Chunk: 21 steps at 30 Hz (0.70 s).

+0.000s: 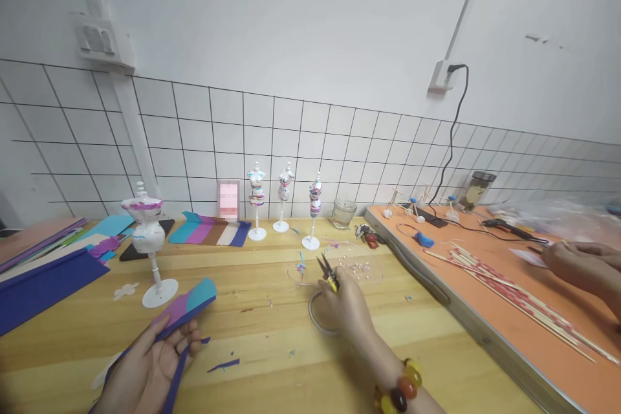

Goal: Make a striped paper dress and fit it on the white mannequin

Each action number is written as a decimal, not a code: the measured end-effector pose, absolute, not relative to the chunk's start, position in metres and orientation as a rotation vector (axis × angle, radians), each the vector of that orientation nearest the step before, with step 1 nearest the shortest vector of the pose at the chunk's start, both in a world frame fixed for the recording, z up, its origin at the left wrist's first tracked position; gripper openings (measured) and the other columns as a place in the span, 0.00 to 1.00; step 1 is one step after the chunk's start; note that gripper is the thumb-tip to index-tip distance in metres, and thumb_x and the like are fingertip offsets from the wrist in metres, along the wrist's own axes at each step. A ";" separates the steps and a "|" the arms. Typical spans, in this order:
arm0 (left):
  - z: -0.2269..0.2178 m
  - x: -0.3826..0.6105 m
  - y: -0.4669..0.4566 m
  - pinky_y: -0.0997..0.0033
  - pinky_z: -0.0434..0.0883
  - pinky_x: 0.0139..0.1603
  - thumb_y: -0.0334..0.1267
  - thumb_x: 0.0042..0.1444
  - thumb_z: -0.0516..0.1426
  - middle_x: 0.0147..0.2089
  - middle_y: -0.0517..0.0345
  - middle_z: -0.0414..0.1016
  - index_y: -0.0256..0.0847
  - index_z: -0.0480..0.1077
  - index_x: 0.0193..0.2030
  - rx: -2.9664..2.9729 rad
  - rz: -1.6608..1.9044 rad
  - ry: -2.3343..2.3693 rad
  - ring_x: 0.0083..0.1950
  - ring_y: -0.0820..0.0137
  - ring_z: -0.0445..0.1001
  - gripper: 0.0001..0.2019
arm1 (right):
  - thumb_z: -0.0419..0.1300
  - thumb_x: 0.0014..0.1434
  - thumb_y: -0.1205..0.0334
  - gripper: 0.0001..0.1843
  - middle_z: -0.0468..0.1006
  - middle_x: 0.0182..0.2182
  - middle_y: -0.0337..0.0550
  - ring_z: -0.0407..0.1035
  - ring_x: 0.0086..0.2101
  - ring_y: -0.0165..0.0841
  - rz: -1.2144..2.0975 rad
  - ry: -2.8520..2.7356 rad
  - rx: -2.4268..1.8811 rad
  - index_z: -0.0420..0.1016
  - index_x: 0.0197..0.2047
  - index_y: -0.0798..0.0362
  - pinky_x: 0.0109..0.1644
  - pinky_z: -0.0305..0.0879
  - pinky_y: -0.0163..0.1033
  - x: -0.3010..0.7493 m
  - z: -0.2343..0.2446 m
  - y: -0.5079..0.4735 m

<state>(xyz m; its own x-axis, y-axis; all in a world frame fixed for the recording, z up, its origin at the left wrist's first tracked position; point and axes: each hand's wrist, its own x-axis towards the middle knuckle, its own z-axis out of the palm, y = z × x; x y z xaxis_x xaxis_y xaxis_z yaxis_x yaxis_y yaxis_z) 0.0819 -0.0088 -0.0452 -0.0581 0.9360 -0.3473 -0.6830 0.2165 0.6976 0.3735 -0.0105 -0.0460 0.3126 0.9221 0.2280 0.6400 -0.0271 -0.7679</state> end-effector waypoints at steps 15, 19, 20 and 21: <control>-0.045 0.084 -0.017 0.58 0.73 0.45 0.34 0.57 0.49 0.35 0.45 0.78 0.32 0.74 0.39 0.355 1.244 0.648 0.42 0.59 0.76 0.13 | 0.59 0.38 0.75 0.13 0.62 0.19 0.30 0.59 0.23 0.27 1.101 -1.292 -1.387 0.59 0.23 0.51 0.25 0.55 0.29 0.184 -0.066 -0.048; -0.049 0.082 -0.014 0.58 0.71 0.49 0.33 0.59 0.49 0.36 0.43 0.78 0.32 0.73 0.38 0.384 1.274 0.622 0.45 0.60 0.75 0.13 | 0.55 0.40 0.73 0.11 0.61 0.19 0.30 0.60 0.21 0.27 1.196 -1.298 -1.385 0.56 0.24 0.50 0.22 0.56 0.30 0.191 -0.072 -0.047; -0.049 0.081 -0.013 0.57 0.71 0.49 0.34 0.59 0.48 0.36 0.43 0.78 0.31 0.73 0.39 0.383 1.298 0.640 0.45 0.60 0.75 0.13 | 0.55 0.41 0.72 0.11 0.61 0.18 0.29 0.60 0.19 0.27 1.241 -1.291 -1.394 0.56 0.25 0.50 0.21 0.56 0.30 0.196 -0.073 -0.047; -0.049 0.081 -0.012 0.56 0.70 0.50 0.34 0.60 0.47 0.37 0.42 0.78 0.31 0.72 0.40 0.381 1.321 0.659 0.46 0.60 0.75 0.14 | 0.55 0.41 0.72 0.11 0.61 0.18 0.29 0.60 0.18 0.27 1.272 -1.291 -1.405 0.56 0.25 0.49 0.21 0.56 0.30 0.201 -0.073 -0.047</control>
